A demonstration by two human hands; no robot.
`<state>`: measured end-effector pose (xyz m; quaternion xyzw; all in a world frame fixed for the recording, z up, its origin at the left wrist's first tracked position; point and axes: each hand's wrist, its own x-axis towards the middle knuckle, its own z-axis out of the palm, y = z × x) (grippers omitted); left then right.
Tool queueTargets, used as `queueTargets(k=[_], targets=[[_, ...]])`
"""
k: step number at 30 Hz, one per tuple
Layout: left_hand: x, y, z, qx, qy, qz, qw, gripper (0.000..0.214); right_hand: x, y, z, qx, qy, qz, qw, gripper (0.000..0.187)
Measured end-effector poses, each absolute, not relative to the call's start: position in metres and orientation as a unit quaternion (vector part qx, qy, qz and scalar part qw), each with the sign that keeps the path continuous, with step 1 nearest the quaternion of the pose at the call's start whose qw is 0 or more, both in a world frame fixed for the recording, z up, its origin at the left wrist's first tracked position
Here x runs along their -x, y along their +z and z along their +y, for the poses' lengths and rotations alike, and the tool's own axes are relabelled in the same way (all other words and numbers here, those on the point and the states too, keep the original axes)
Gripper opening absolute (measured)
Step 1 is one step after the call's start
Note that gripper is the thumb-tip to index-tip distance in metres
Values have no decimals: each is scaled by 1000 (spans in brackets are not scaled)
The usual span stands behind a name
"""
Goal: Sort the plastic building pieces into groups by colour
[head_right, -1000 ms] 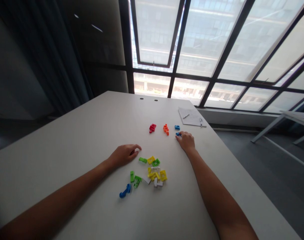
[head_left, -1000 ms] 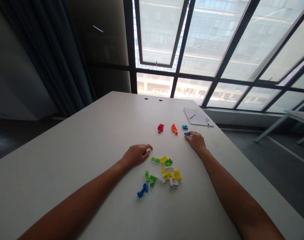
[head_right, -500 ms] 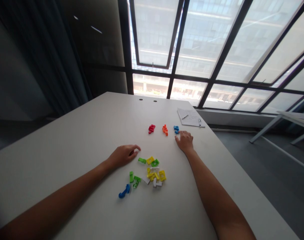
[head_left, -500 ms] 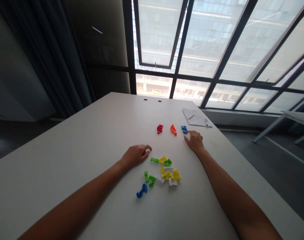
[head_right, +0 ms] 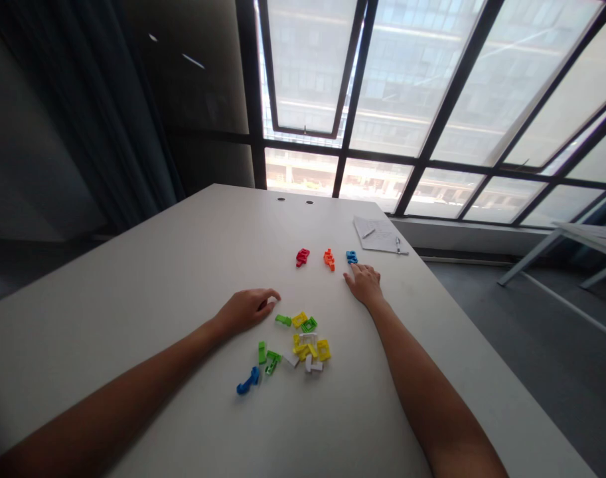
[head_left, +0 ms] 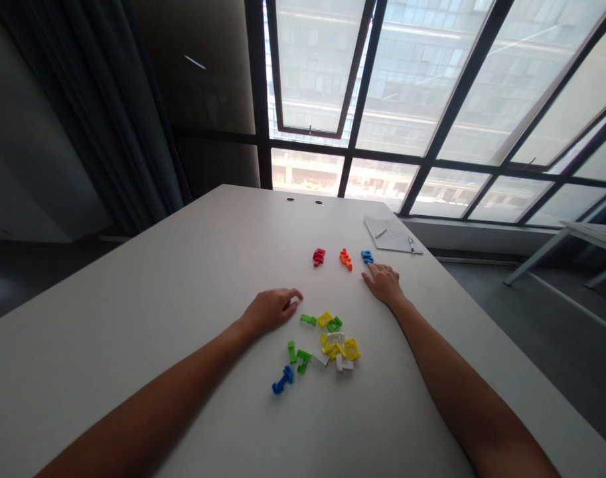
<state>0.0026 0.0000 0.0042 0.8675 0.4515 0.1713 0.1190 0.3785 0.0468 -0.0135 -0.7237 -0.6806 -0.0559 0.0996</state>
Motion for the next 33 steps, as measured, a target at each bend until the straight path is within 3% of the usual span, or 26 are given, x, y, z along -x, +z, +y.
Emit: queueTargets(k=[7, 12, 17, 21, 23, 27, 33], targets=[[-2, 3, 1, -871, 172, 447, 114, 26, -348, 20, 34, 656, -91, -725, 187, 30], [-2, 5, 0, -871, 173, 444, 115, 26, -298, 63, 10, 541, -54, -811, 214, 24], [-1, 7, -1, -875, 179, 435, 118, 25, -238, 93, -43, 338, 76, -931, 118, 21], [-1, 7, -2, -873, 183, 436, 119, 25, -203, 90, -83, 201, 82, -975, 42, 36], [-1, 7, -2, -872, 185, 439, 114, 25, -192, 81, -94, 176, 57, -983, 10, 34], [-3, 7, -1, -870, 183, 444, 110, 25, -184, 62, -99, 193, 11, -981, -9, 11], [-4, 7, -2, -870, 181, 446, 111, 24, -188, 63, -90, 186, 10, -982, 10, 12]])
